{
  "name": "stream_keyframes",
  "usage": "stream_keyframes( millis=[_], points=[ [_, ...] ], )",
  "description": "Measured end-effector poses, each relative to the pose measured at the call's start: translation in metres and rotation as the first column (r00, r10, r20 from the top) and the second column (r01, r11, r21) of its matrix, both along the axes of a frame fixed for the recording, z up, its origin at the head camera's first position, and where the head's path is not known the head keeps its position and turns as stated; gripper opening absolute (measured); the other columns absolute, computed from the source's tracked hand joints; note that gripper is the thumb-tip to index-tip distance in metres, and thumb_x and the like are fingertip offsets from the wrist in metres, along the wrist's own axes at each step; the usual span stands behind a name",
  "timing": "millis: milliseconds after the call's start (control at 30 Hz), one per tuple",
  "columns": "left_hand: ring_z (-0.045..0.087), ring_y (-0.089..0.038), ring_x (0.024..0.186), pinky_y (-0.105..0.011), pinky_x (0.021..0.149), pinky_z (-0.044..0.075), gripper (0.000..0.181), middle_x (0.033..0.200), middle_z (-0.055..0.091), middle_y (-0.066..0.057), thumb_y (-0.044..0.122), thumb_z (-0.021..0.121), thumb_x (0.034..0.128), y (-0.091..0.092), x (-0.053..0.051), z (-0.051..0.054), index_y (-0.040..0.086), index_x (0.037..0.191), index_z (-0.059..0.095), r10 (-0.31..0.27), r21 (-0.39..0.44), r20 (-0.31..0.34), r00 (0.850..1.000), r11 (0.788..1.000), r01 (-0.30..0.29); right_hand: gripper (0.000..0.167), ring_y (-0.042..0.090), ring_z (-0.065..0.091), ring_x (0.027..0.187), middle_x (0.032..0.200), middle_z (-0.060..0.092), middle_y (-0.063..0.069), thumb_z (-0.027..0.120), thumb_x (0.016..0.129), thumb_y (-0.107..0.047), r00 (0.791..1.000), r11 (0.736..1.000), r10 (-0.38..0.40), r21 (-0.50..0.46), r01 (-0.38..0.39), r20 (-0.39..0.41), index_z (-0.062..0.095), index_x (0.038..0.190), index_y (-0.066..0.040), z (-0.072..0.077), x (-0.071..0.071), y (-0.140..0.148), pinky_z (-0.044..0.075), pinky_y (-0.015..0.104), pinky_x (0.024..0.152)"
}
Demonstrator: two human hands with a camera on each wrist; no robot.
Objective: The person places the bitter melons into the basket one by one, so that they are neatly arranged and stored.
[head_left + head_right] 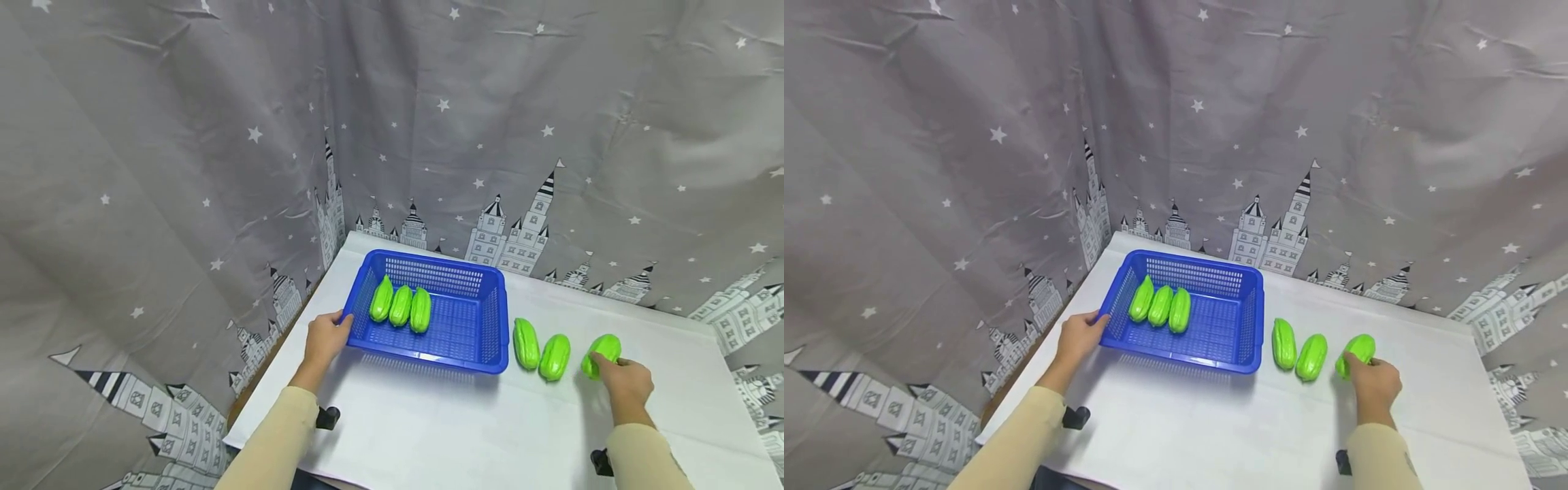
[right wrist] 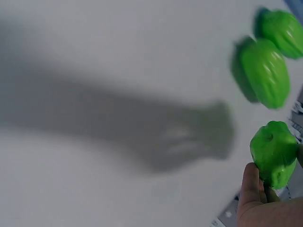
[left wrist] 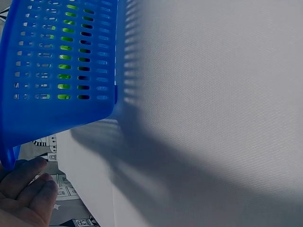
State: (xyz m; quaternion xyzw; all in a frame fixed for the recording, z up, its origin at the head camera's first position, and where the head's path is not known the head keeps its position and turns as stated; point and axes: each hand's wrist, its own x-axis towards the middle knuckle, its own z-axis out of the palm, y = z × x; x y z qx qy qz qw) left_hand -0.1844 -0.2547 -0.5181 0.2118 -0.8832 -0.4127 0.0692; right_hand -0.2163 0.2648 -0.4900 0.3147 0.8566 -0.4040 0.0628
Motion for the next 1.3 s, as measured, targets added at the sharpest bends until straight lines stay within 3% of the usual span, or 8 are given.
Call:
stream_keyframes(
  millis=[167, 333, 500, 800, 1100, 1300],
  points=[
    [0.058, -0.043, 0.121, -0.054, 0.101, 0.047, 0.046, 0.124, 0.065, -0.024, 0.029, 0.063, 0.0979, -0.007, 0.002, 0.0, -0.003, 0.13, 0.064, 0.015, -0.005, 0.0, 1.0, 1.0, -0.015, 0.076, 0.052, 0.04, 0.133, 0.141, 0.043, 0.039, 0.057, 0.098, -0.043, 0.997, 1.0, 0.007, 0.029, -0.005, -0.08, 0.042, 0.138, 0.02, 0.032, -0.02, 0.003, 0.034, 0.056, 0.111],
    [0.058, -0.043, 0.122, -0.055, 0.101, 0.046, 0.046, 0.124, 0.065, -0.025, 0.028, 0.063, 0.098, -0.011, 0.004, 0.0, -0.004, 0.13, 0.064, 0.018, 0.0, -0.001, 1.0, 1.0, -0.018, 0.073, 0.051, 0.042, 0.132, 0.142, 0.043, 0.038, 0.057, 0.098, -0.04, 0.995, 0.999, 0.008, 0.035, -0.004, -0.103, 0.042, 0.139, 0.019, 0.047, -0.032, -0.001, 0.036, 0.055, 0.11],
    [0.059, -0.043, 0.12, -0.054, 0.1, 0.047, 0.045, 0.123, 0.065, -0.025, 0.028, 0.063, 0.0978, -0.013, 0.004, 0.0, -0.004, 0.129, 0.064, 0.021, 0.006, -0.007, 1.0, 1.0, -0.021, 0.07, 0.049, 0.043, 0.132, 0.141, 0.046, 0.036, 0.059, 0.097, -0.038, 0.992, 0.999, 0.024, 0.037, -0.019, -0.121, 0.045, 0.139, 0.017, 0.05, -0.043, -0.014, 0.037, 0.054, 0.11],
    [0.061, -0.041, 0.119, -0.054, 0.099, 0.048, 0.045, 0.122, 0.066, -0.024, 0.029, 0.065, 0.0973, -0.012, 0.005, -0.002, -0.004, 0.128, 0.065, 0.027, 0.02, -0.008, 1.0, 0.999, -0.027, 0.069, 0.049, 0.046, 0.129, 0.14, 0.048, 0.035, 0.062, 0.097, -0.038, 0.982, 0.988, 0.155, 0.001, -0.156, -0.111, 0.047, 0.138, 0.016, 0.051, -0.06, -0.071, 0.04, 0.055, 0.107],
    [0.062, -0.039, 0.118, -0.053, 0.097, 0.049, 0.044, 0.12, 0.068, -0.022, 0.029, 0.066, 0.0967, -0.008, 0.005, -0.003, -0.002, 0.127, 0.067, 0.017, 0.027, -0.033, 0.999, 1.0, -0.016, 0.068, 0.043, 0.058, 0.12, 0.135, 0.056, 0.031, 0.068, 0.094, -0.039, 0.944, 0.94, 0.319, -0.095, -0.327, -0.087, 0.053, 0.135, 0.014, 0.055, -0.077, -0.147, 0.043, 0.053, 0.105],
    [0.062, -0.038, 0.119, -0.051, 0.098, 0.05, 0.043, 0.121, 0.068, -0.021, 0.029, 0.066, 0.0968, -0.001, 0.002, -0.005, -0.001, 0.127, 0.067, -0.004, 0.034, -0.045, 0.999, 0.999, 0.006, 0.065, 0.038, 0.066, 0.111, 0.133, 0.057, 0.03, 0.07, 0.094, -0.036, 0.915, 0.903, 0.401, -0.142, -0.404, -0.055, 0.054, 0.135, 0.012, 0.06, -0.084, -0.179, 0.052, 0.045, 0.098]
  ],
)
